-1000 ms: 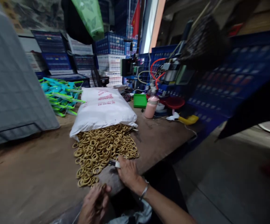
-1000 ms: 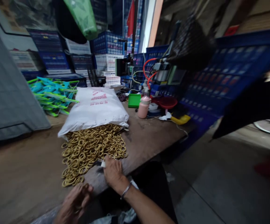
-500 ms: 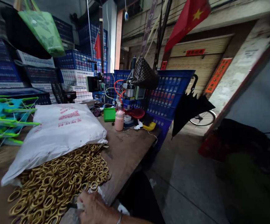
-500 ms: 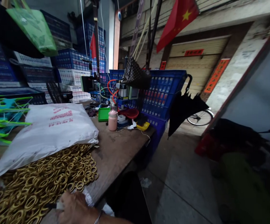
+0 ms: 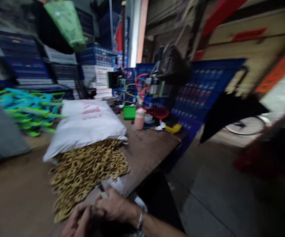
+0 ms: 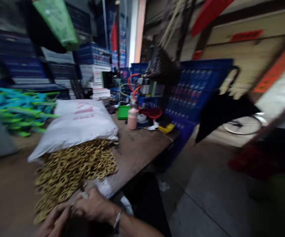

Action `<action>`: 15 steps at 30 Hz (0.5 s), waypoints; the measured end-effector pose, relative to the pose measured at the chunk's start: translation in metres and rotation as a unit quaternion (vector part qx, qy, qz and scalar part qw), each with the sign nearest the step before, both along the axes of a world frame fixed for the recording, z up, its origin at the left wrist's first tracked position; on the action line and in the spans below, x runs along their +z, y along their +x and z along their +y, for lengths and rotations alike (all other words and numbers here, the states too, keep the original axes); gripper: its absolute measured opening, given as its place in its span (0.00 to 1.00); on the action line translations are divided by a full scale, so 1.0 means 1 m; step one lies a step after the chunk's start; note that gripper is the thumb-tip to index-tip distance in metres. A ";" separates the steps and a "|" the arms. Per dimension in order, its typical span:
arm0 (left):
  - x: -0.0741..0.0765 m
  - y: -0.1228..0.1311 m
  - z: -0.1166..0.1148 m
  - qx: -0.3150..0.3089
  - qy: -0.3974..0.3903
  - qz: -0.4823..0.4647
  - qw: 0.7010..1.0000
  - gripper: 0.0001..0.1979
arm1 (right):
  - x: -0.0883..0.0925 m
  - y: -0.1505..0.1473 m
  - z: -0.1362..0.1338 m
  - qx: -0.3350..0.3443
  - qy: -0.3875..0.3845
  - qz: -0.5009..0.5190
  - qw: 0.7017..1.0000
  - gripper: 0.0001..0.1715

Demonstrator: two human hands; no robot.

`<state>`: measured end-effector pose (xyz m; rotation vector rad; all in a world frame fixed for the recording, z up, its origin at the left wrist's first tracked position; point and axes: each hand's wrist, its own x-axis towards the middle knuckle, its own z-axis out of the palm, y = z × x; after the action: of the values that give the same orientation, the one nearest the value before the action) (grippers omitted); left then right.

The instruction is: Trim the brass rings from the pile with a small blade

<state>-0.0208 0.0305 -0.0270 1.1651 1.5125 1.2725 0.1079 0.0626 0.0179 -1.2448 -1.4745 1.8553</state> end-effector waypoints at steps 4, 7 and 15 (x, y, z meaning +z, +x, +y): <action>0.020 0.000 -0.018 0.029 0.061 0.068 0.995 0.14 | -0.008 0.003 0.001 0.004 0.081 0.009 0.997 0.12; 0.018 0.005 -0.016 0.030 0.073 0.107 0.991 0.10 | -0.018 0.004 0.004 0.013 0.107 -0.035 0.994 0.17; 0.009 0.009 -0.022 0.019 0.028 -0.036 0.999 0.09 | -0.024 0.003 0.004 0.009 0.152 -0.057 0.987 0.14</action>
<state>-0.0120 0.0080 -0.0176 1.1190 1.4602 1.3754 0.1111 0.0664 -0.0059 -1.2053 -1.7566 1.5180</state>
